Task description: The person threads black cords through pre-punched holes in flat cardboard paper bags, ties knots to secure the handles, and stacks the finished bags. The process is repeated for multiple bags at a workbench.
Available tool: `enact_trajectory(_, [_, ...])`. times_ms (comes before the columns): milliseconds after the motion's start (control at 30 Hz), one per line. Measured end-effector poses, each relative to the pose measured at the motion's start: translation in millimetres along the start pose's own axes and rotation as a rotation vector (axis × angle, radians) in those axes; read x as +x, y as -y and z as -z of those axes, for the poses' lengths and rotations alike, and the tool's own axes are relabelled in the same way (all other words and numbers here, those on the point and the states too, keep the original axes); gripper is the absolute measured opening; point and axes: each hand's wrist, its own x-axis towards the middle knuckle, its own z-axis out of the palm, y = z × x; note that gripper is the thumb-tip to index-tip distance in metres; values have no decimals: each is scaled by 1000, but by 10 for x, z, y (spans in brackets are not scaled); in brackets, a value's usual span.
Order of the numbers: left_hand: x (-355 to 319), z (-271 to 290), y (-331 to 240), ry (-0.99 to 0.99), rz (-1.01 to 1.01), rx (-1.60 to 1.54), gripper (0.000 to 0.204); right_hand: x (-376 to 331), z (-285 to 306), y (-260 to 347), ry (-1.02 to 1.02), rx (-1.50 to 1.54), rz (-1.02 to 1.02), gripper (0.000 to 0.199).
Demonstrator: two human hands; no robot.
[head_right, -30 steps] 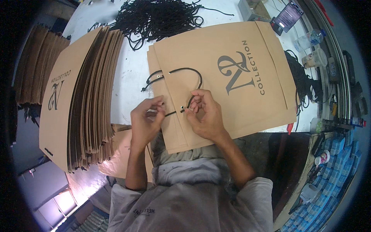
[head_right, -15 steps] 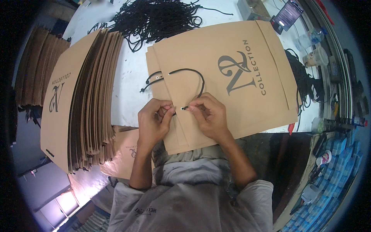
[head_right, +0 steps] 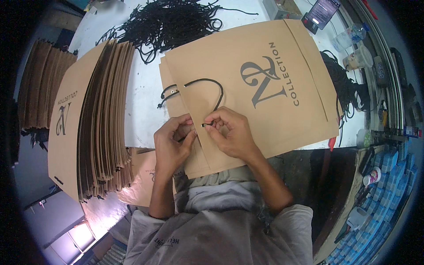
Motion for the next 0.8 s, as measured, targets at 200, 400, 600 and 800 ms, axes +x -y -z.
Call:
enact_trajectory(200, [21,-61,-55,99,202,-338,39,-3,-10,-50,-2,23,-51,13])
enact_trajectory(400, [11,-99,65,151,204,-488,38,-8,-76,67,-40,-275,119,9])
enact_trajectory(600, [89,-122,102,220,205,-525,39,-2,23,-13,8,-141,81,19])
enact_trajectory(800, [113,-96,29,221,177,-396,36,-8,-12,-7,-45,-145,68,22])
